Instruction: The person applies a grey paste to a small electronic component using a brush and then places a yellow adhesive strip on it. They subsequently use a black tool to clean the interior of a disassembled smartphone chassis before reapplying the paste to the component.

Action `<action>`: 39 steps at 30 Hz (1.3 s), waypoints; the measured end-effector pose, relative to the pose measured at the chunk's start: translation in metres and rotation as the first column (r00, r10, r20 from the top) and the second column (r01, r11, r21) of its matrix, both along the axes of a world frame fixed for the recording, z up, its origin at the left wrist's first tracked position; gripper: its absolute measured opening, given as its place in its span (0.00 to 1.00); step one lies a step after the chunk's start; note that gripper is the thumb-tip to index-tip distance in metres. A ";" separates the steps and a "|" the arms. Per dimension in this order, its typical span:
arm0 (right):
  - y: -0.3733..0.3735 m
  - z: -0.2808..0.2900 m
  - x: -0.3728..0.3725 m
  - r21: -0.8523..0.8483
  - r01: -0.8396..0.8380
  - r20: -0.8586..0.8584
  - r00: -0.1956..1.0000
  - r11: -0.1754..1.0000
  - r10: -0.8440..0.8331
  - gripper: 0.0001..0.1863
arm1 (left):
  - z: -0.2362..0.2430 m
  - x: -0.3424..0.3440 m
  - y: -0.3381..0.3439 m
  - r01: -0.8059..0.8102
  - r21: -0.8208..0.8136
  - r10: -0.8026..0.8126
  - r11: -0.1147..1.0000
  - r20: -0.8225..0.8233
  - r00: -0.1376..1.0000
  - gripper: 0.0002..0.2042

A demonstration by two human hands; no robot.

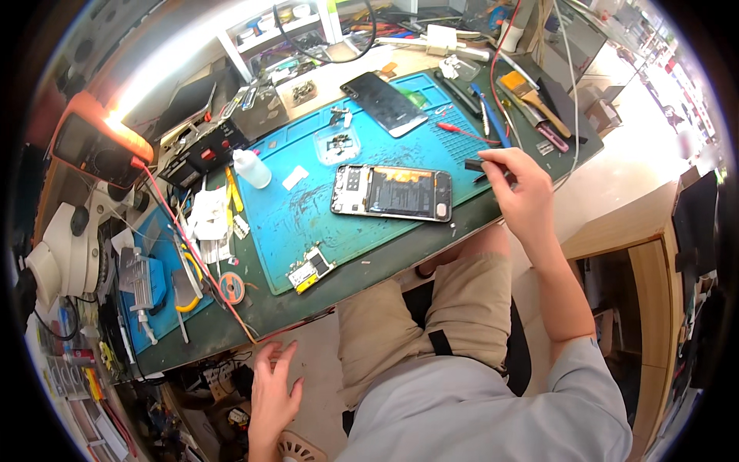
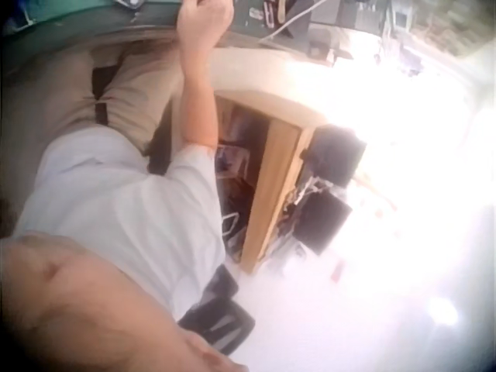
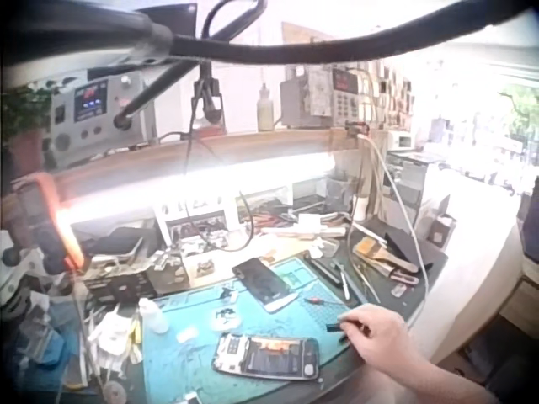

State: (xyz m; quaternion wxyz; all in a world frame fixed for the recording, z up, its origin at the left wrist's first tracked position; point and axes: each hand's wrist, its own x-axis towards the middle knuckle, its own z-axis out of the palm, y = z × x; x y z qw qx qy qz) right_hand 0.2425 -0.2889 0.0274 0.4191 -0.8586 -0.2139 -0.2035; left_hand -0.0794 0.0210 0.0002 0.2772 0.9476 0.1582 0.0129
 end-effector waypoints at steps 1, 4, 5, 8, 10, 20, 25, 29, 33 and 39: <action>-0.004 -0.001 0.011 -0.024 -0.016 -0.035 0.999 1.000 0.015 0.07 | -0.003 0.003 -0.001 -0.007 -0.030 0.008 1.000 0.030 1.000 0.09; -0.011 -0.008 0.031 -0.108 0.011 -0.031 0.999 0.994 -0.014 0.07 | -0.001 0.005 0.011 -0.012 -0.299 -0.009 0.954 -0.070 0.998 0.06; -0.010 -0.008 0.032 -0.145 0.074 0.051 0.996 0.987 -0.067 0.08 | 0.000 0.008 0.009 0.004 -0.301 -0.002 0.954 0.008 1.000 0.05; -0.007 0.004 0.023 -0.259 0.021 0.045 0.999 0.966 -0.010 0.09 | 0.012 0.023 0.023 0.276 -0.113 -0.252 0.955 0.190 0.949 0.07; -0.013 0.008 0.014 -0.405 -0.104 -0.048 0.995 0.909 0.092 0.09 | 0.020 0.051 0.006 0.169 -0.001 -0.157 0.986 0.372 0.915 0.12; -0.011 0.012 0.007 -0.306 -0.045 0.062 0.996 0.951 0.068 0.09 | 0.023 0.137 -0.012 0.160 0.258 -0.259 0.953 0.416 0.872 0.29; 0.057 0.042 0.025 -0.305 -0.308 0.001 0.946 0.901 0.323 0.06 | 0.034 0.148 -0.007 0.146 0.045 -0.151 0.988 0.408 0.900 0.27; 0.150 0.024 0.053 -0.454 -0.555 0.066 0.759 0.697 0.647 0.07 | 0.042 0.153 0.005 0.211 0.004 -0.204 0.977 0.276 0.939 0.22; 0.213 0.014 0.070 -0.613 -0.621 -0.157 0.702 0.489 0.695 0.11 | 0.047 0.157 0.023 0.132 -0.241 -0.085 0.962 0.195 0.977 0.19; 0.228 0.030 0.075 -0.557 -0.721 -0.386 0.664 0.412 0.641 0.11 | 0.050 0.188 0.061 0.061 -0.668 0.130 0.741 0.232 0.964 0.21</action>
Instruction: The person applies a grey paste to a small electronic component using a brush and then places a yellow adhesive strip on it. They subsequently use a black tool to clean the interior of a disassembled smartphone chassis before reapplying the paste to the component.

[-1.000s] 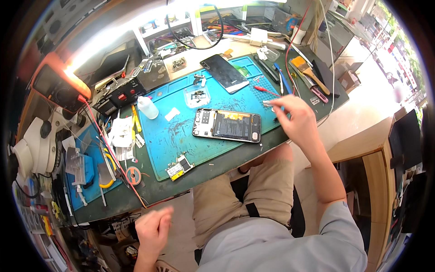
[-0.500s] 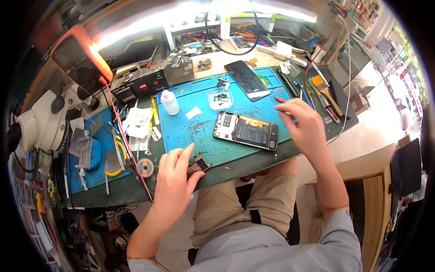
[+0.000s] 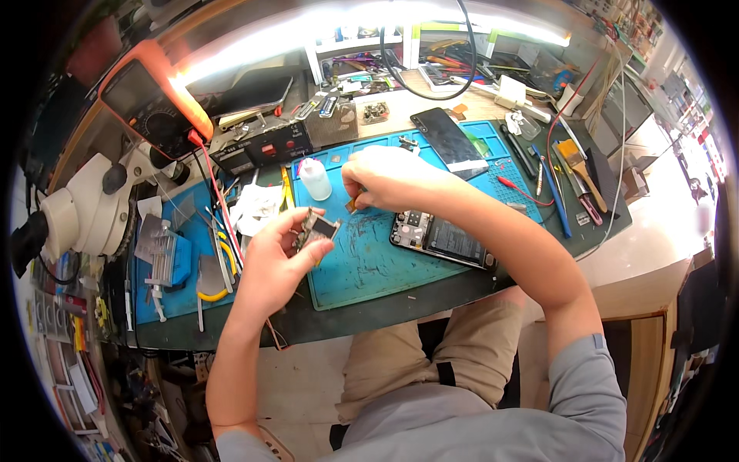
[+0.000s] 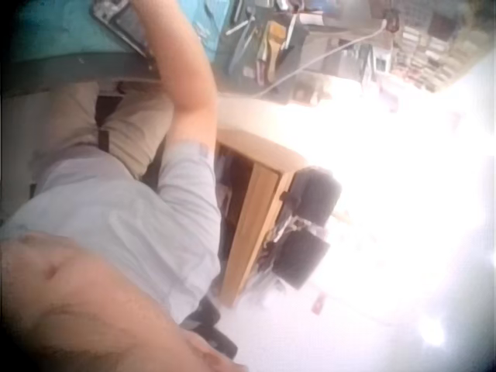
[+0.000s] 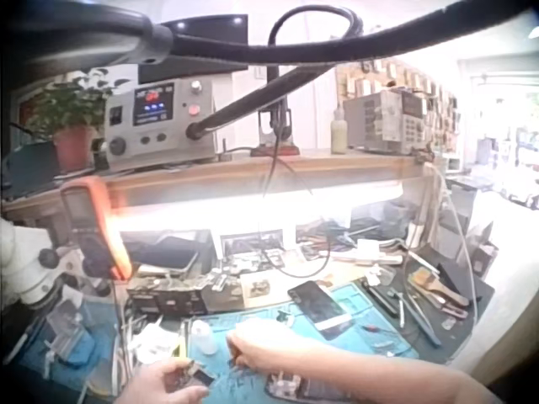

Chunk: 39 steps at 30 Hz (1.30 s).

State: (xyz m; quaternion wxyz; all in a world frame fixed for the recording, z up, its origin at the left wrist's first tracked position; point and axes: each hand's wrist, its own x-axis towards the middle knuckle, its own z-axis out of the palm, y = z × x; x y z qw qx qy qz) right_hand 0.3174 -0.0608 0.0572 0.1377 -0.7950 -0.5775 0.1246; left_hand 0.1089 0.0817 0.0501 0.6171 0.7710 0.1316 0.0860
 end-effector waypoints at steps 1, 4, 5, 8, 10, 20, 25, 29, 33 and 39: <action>-0.001 0.001 0.001 -0.007 0.025 -0.066 0.997 1.000 -0.026 0.11 | 0.005 0.008 -0.001 -0.018 -0.010 0.018 1.000 -0.019 1.000 0.20; -0.024 0.006 0.006 0.254 0.151 -0.230 0.969 0.955 -0.092 0.11 | 0.007 0.031 -0.001 -0.009 -0.047 0.008 0.999 -0.029 1.000 0.17; -0.033 0.008 0.012 0.299 0.126 -0.210 0.976 0.946 -0.064 0.14 | 0.005 0.037 -0.001 0.018 -0.099 -0.020 0.995 -0.021 1.000 0.17; -0.053 0.018 0.022 0.289 0.273 -0.374 0.914 0.918 -0.154 0.12 | 0.004 0.054 -0.008 0.075 -0.228 -0.079 0.971 -0.008 0.997 0.18; -0.062 0.006 0.027 0.336 0.365 -0.569 0.813 0.868 -0.121 0.11 | 0.002 0.062 -0.014 0.111 -0.276 -0.118 0.955 -0.012 0.993 0.19; -0.076 -0.003 0.015 0.326 0.468 -0.758 0.649 0.822 -0.069 0.10 | -0.010 0.069 -0.026 0.131 -0.282 -0.155 0.950 -0.065 0.986 0.22; -0.072 -0.006 0.005 0.496 0.434 -0.658 0.753 0.752 -0.001 0.09 | -0.011 0.062 -0.030 0.132 -0.289 -0.137 0.948 0.004 0.991 0.26; -0.072 -0.002 -0.002 0.397 0.466 -0.741 0.671 0.791 -0.024 0.09 | -0.009 0.059 -0.030 0.112 -0.264 -0.116 0.958 0.002 0.993 0.26; -0.072 -0.004 -0.006 0.437 0.348 -0.620 0.784 0.829 -0.002 0.07 | -0.017 0.058 -0.031 0.092 -0.249 -0.081 0.964 0.053 0.995 0.16; -0.067 -0.016 -0.014 0.553 0.207 -0.424 0.904 0.807 0.059 0.06 | -0.023 0.056 -0.031 0.032 -0.072 -0.027 0.997 0.062 0.998 0.07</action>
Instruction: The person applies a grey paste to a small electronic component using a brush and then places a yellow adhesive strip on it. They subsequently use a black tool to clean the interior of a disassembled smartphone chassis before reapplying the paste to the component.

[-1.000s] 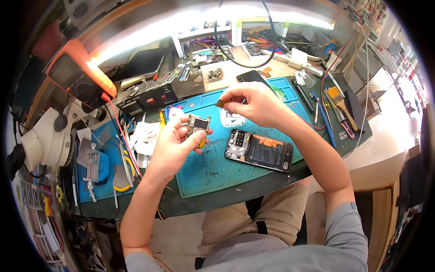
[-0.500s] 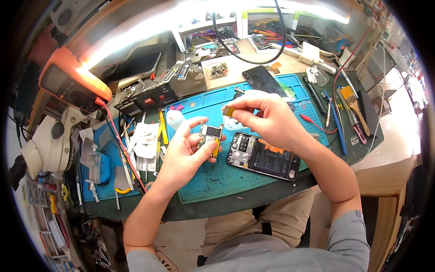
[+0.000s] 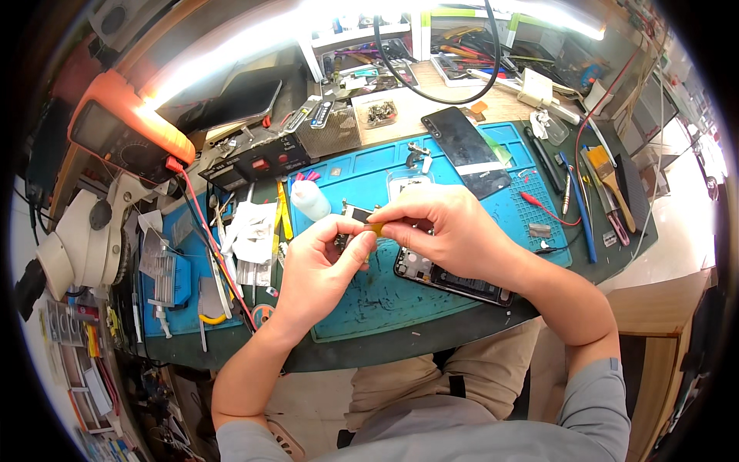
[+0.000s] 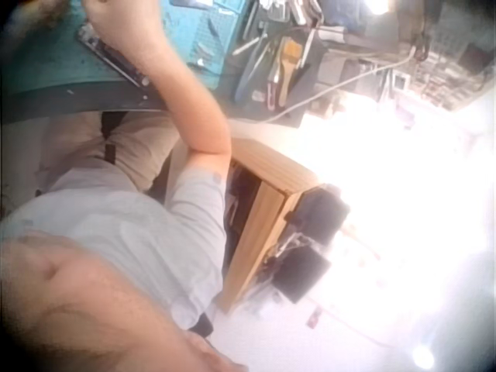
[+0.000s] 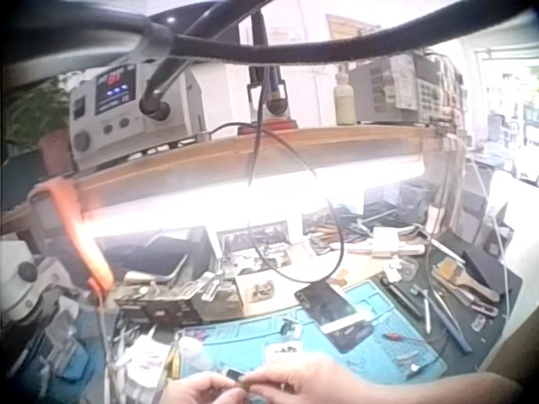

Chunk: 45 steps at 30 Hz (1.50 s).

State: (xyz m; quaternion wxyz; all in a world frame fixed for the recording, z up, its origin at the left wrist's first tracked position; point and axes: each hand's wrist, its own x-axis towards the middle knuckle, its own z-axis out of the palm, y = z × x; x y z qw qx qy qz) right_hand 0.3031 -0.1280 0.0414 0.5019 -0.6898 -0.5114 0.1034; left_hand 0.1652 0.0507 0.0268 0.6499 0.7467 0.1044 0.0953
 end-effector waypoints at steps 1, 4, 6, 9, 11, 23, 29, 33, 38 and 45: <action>0.001 0.002 -0.002 -0.028 0.016 -0.055 0.998 0.999 -0.018 0.06 | -0.003 0.000 0.002 -0.022 0.054 0.021 0.998 0.006 1.000 0.07; 0.002 0.005 -0.007 -0.098 0.044 -0.190 0.980 0.994 -0.062 0.06 | -0.002 -0.001 -0.001 -0.074 0.157 0.075 0.985 -0.003 0.997 0.05; 0.002 0.004 -0.009 -0.121 0.043 -0.241 0.968 0.992 -0.072 0.06 | 0.001 0.000 -0.004 -0.088 0.189 0.089 0.978 0.003 0.996 0.05; 0.001 0.007 -0.011 -0.122 0.070 -0.134 0.987 0.990 -0.087 0.07 | 0.003 0.000 -0.005 -0.087 0.203 0.079 0.975 0.047 0.996 0.05; 0.000 0.007 -0.011 -0.110 0.072 -0.116 0.990 0.991 -0.084 0.06 | 0.001 0.001 -0.005 -0.085 0.204 0.069 0.975 0.080 0.994 0.05; 0.003 -0.005 -0.003 -0.068 0.016 -0.255 0.966 0.998 -0.033 0.06 | -0.004 0.003 -0.001 -0.071 0.115 0.063 0.991 0.073 0.995 0.05; 0.001 0.000 0.000 -0.129 -0.049 -0.376 0.927 0.990 -0.003 0.08 | -0.004 0.002 0.003 -0.043 0.181 0.030 0.983 0.073 0.997 0.06; 0.005 -0.008 0.006 -0.038 -0.075 -0.491 0.870 0.996 0.046 0.09 | 0.002 0.000 0.002 -0.048 0.054 0.047 0.997 0.027 0.999 0.07; 0.003 -0.006 0.004 -0.082 -0.021 -0.532 0.847 0.996 -0.026 0.07 | 0.000 0.002 0.006 -0.053 0.012 0.052 0.999 0.024 0.998 0.07; 0.007 -0.006 0.000 0.264 0.147 0.198 0.959 0.953 -0.203 0.06 | 0.010 0.003 -0.001 -0.051 -0.147 0.060 0.988 0.051 0.997 0.13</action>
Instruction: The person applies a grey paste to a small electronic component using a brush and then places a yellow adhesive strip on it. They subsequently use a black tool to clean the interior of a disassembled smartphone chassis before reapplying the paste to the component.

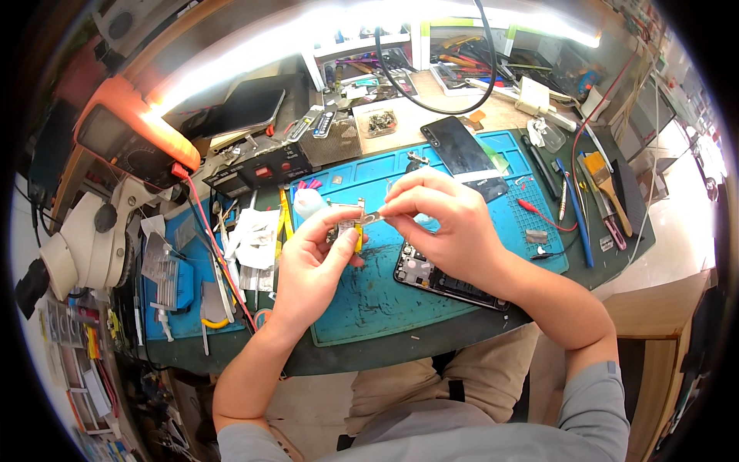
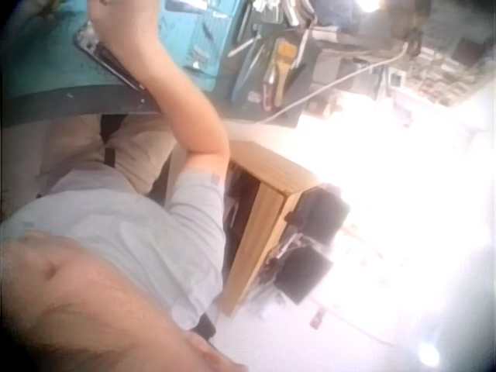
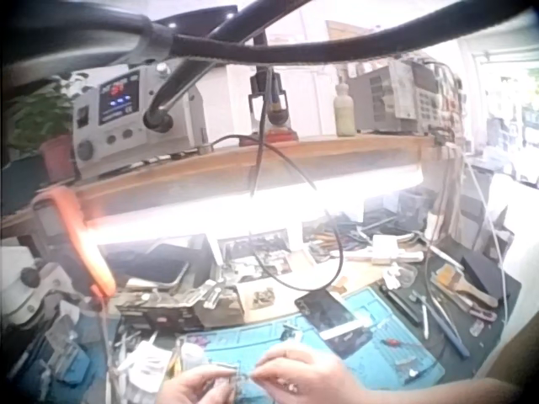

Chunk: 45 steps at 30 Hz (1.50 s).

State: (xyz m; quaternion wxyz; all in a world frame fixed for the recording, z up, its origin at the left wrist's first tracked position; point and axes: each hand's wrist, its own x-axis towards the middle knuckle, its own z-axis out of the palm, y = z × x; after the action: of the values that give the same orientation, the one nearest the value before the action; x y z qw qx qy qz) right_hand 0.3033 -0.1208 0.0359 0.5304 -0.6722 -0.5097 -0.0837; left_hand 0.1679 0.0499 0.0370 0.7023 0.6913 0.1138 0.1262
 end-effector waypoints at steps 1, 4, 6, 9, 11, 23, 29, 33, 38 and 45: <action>0.001 -0.001 0.000 0.049 0.000 0.095 0.995 0.999 -0.004 0.07 | -0.006 -0.001 0.007 0.033 -0.006 -0.033 0.999 -0.039 0.999 0.13; 0.002 -0.002 -0.006 0.015 -0.002 0.156 0.988 1.000 -0.001 0.07 | -0.006 -0.004 0.009 0.094 -0.088 -0.101 0.992 -0.070 0.992 0.12; 0.004 -0.003 -0.006 0.022 -0.010 0.232 0.973 1.000 0.005 0.07 | -0.004 -0.005 0.010 0.113 -0.193 -0.127 0.975 -0.066 0.990 0.12; -0.001 0.005 -0.003 -0.021 -0.023 0.331 0.943 0.999 0.029 0.07 | -0.002 -0.004 0.016 0.131 -0.225 -0.161 0.965 -0.122 0.979 0.12; -0.005 0.009 0.001 -0.009 0.062 0.202 0.978 0.998 -0.059 0.07 | 0.002 -0.007 0.016 0.173 -0.019 -0.174 0.985 -0.169 0.970 0.13; -0.039 0.028 -0.046 -0.539 -0.218 -0.194 0.972 0.814 0.132 0.05 | 0.005 -0.032 0.013 0.128 0.816 -0.059 0.564 -0.115 0.992 0.14; -0.034 0.010 -0.054 -0.492 0.273 0.298 0.945 0.827 -0.135 0.02 | -0.007 -0.038 0.001 -0.212 0.944 0.070 0.254 0.201 0.977 0.09; -0.015 0.016 0.032 -0.378 0.351 0.338 0.914 0.857 -0.225 0.14 | -0.007 -0.039 0.006 -0.247 0.924 0.109 0.291 0.225 0.968 0.06; 0.089 0.015 0.138 -0.217 0.257 0.314 0.932 0.942 -0.182 0.22 | 0.000 -0.042 0.002 -0.284 0.860 0.011 0.423 0.308 0.951 0.07; 0.235 0.037 0.246 -0.190 0.664 0.489 0.703 0.723 -0.517 0.20 | 0.010 -0.049 0.006 -0.338 0.887 -0.077 0.314 0.379 0.922 0.19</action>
State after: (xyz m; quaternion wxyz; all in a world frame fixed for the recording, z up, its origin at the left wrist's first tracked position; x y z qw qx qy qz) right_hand 0.5492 0.1138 0.0733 0.2275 -0.8526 -0.3661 -0.2956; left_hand 0.1192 0.0556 0.0472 0.1645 0.9216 -0.0520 0.3477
